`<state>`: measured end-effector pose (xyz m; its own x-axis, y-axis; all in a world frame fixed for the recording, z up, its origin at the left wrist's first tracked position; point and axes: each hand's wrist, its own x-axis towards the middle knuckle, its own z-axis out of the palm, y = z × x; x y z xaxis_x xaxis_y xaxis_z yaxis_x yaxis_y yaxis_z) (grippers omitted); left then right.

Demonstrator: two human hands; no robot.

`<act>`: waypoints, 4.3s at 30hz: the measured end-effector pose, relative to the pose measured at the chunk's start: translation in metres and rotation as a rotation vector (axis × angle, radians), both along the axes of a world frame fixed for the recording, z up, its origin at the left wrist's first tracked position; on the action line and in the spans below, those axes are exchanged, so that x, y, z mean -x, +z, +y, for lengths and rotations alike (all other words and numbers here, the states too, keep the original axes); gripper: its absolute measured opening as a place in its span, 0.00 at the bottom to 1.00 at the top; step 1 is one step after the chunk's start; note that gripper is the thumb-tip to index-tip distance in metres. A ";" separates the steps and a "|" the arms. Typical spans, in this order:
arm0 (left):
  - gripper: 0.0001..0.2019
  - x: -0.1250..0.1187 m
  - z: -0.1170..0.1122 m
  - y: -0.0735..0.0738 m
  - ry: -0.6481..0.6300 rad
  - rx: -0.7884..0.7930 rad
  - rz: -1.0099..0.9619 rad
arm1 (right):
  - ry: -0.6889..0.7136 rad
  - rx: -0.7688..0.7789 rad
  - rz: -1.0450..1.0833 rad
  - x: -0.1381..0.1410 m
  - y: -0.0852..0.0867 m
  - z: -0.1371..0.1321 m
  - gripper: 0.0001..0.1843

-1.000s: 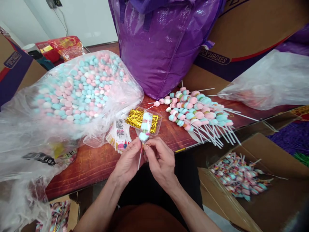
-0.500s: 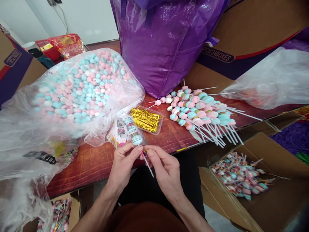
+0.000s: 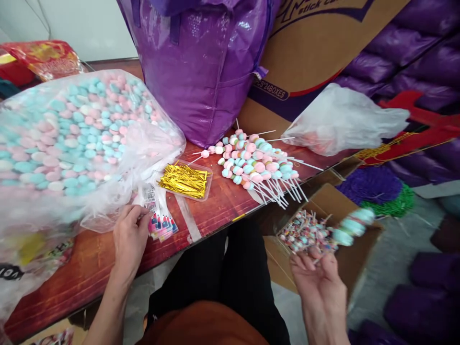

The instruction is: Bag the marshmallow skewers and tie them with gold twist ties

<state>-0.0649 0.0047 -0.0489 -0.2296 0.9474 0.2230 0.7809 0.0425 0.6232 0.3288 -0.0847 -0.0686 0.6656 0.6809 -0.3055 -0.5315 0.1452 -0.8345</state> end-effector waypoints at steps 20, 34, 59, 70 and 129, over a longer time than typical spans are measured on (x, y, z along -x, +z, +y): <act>0.13 -0.106 -0.025 0.037 0.096 0.050 -1.348 | 0.612 -0.066 -0.289 0.195 0.046 0.069 0.10; 0.18 -0.106 -0.006 0.041 0.133 0.489 -1.918 | 0.773 -0.092 -0.652 0.158 0.060 0.068 0.16; 0.20 -0.114 0.011 0.038 0.381 0.134 -1.722 | 0.738 -0.175 -1.430 0.129 0.059 0.116 0.19; 0.23 -0.102 0.020 0.038 0.457 0.034 -1.751 | 0.175 0.534 -2.305 0.053 0.084 0.227 0.14; 0.21 -0.073 0.025 0.024 0.245 -0.069 -1.444 | 0.623 -0.160 -1.102 0.100 0.048 0.057 0.08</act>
<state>0.0079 0.0302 -0.0252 -0.4378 0.8500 -0.2929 -0.5317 0.0179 0.8468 0.2288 -0.0273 -0.0210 0.0698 0.9460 0.3167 0.4144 0.2613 -0.8718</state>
